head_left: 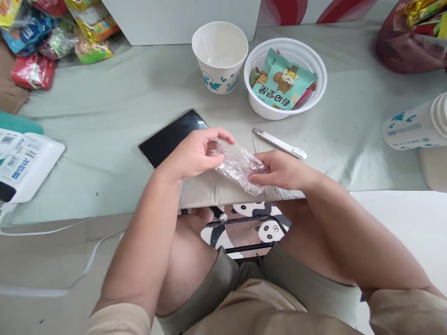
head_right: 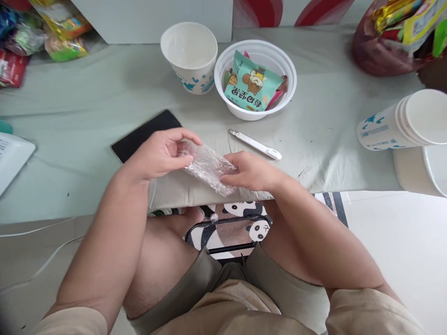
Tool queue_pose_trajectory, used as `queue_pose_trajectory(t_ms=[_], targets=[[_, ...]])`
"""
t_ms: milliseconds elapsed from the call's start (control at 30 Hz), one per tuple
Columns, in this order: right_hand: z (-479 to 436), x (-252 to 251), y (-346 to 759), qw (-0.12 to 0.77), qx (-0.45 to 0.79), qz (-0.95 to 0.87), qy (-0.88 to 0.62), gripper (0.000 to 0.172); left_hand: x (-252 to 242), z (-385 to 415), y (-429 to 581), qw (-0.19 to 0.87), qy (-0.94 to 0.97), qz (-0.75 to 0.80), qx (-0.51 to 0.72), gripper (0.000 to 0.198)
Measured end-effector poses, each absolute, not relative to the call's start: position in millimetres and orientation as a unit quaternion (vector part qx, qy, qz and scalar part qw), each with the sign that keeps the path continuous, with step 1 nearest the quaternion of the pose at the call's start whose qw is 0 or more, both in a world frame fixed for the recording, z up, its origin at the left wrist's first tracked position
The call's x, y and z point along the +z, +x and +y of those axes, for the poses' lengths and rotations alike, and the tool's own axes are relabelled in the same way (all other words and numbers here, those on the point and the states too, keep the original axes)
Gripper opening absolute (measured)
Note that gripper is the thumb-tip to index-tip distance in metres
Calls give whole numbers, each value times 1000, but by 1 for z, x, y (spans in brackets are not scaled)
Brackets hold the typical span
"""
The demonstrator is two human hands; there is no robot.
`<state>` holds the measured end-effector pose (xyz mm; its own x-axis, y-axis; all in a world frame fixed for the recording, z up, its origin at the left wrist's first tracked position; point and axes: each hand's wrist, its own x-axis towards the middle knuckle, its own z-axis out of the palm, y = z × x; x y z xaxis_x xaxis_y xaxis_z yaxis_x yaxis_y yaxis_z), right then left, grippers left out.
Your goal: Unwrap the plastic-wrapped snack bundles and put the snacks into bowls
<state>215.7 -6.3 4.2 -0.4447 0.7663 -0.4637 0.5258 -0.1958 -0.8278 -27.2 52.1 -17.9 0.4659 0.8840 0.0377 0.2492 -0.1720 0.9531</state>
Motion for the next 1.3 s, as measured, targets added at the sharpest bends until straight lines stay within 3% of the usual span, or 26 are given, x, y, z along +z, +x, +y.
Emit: queue_pose_trajectory(t_ms=[100, 200, 267, 300, 367, 467, 633, 767, 867, 967, 1200, 1300], targets=[[-6, 5, 216, 107, 565, -623, -531, 13, -25, 62, -34, 457, 669, 427, 402, 24], [-5, 3, 214, 132, 559, -608, -548, 11, -23, 61, -30, 289, 645, 444, 550, 16], [-6, 2, 211, 164, 579, -587, -542, 11, -17, 51, -20, 203, 699, 403, 555, 9], [-6, 1, 210, 184, 588, -580, -533, 12, -14, 44, -14, 199, 751, 380, 502, 5], [-6, 0, 208, 229, 589, -582, -512, 13, -9, 33, -3, 225, 800, 369, 417, 8], [-8, -2, 207, 294, 580, -595, -472, 10, -7, 25, 5, 313, 807, 373, 334, 30], [-8, -8, 209, 341, 580, -610, -418, 25, -9, 28, 1, 460, 759, 386, 252, 57], [-7, -18, 207, 357, 539, -601, -469, 22, -14, 30, 2, 491, 713, 408, 290, 56], [-7, -25, 205, 410, 452, -579, -541, 36, -18, 31, 4, 543, 666, 399, 320, 51], [-8, -27, 202, 427, 449, -574, -535, 47, -20, 32, 5, 603, 616, 378, 339, 42], [-10, -15, 194, 427, 458, -540, -562, 31, -23, 30, 7, 612, 591, 399, 342, 33], [-11, -12, 189, 435, 449, -512, -589, 38, -19, 29, 9, 598, 595, 389, 369, 22]])
